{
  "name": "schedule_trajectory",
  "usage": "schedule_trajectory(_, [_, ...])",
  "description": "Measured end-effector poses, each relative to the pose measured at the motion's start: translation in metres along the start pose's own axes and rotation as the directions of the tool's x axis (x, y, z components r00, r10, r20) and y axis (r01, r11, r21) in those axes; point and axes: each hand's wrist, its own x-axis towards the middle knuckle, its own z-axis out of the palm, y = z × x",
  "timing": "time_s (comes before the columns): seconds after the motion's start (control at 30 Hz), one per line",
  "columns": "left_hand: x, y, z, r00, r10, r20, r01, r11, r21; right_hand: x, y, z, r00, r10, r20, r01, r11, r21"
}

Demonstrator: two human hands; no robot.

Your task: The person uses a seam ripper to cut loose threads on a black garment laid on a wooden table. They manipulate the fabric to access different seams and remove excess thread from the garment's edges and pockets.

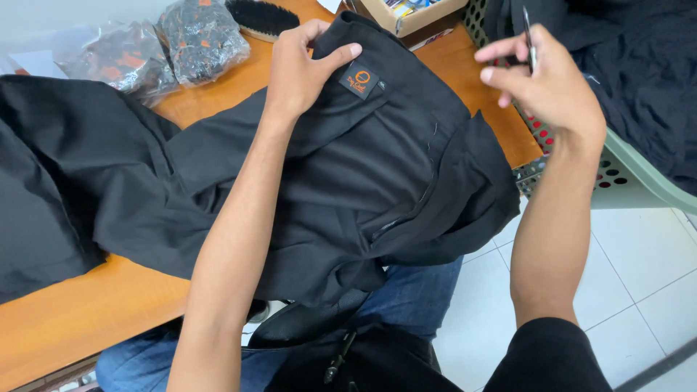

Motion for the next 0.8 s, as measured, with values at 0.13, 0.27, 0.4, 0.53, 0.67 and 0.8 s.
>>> schedule_trajectory(0.13, [0.001,0.006,0.0,1.0,0.025,0.014,-0.025,0.999,-0.04,-0.018,0.003,0.002,0.923,0.371,0.1,-0.353,0.922,-0.16])
schedule_trajectory(0.27, [0.002,0.009,0.002,1.0,0.011,0.006,-0.011,0.998,-0.066,-0.025,0.024,0.006,0.941,0.327,0.087,-0.318,0.942,-0.105])
schedule_trajectory(0.4, [0.004,0.006,0.003,0.997,0.059,-0.04,-0.06,0.998,-0.016,-0.033,0.033,0.007,0.969,0.247,0.009,-0.247,0.969,0.018])
schedule_trajectory(0.53, [0.006,0.006,0.004,0.996,0.046,-0.074,-0.046,0.999,-0.007,-0.046,0.035,0.009,0.992,0.125,-0.027,-0.121,0.986,0.118])
schedule_trajectory(0.67, [0.006,0.012,0.006,0.996,-0.007,-0.093,0.004,0.999,-0.037,-0.052,0.023,0.011,0.992,0.129,-0.016,-0.127,0.988,0.085])
schedule_trajectory(0.8, [0.001,0.019,0.009,0.994,0.068,-0.083,-0.071,0.997,-0.032,-0.046,0.01,0.017,0.982,0.038,-0.187,-0.025,0.997,0.076])
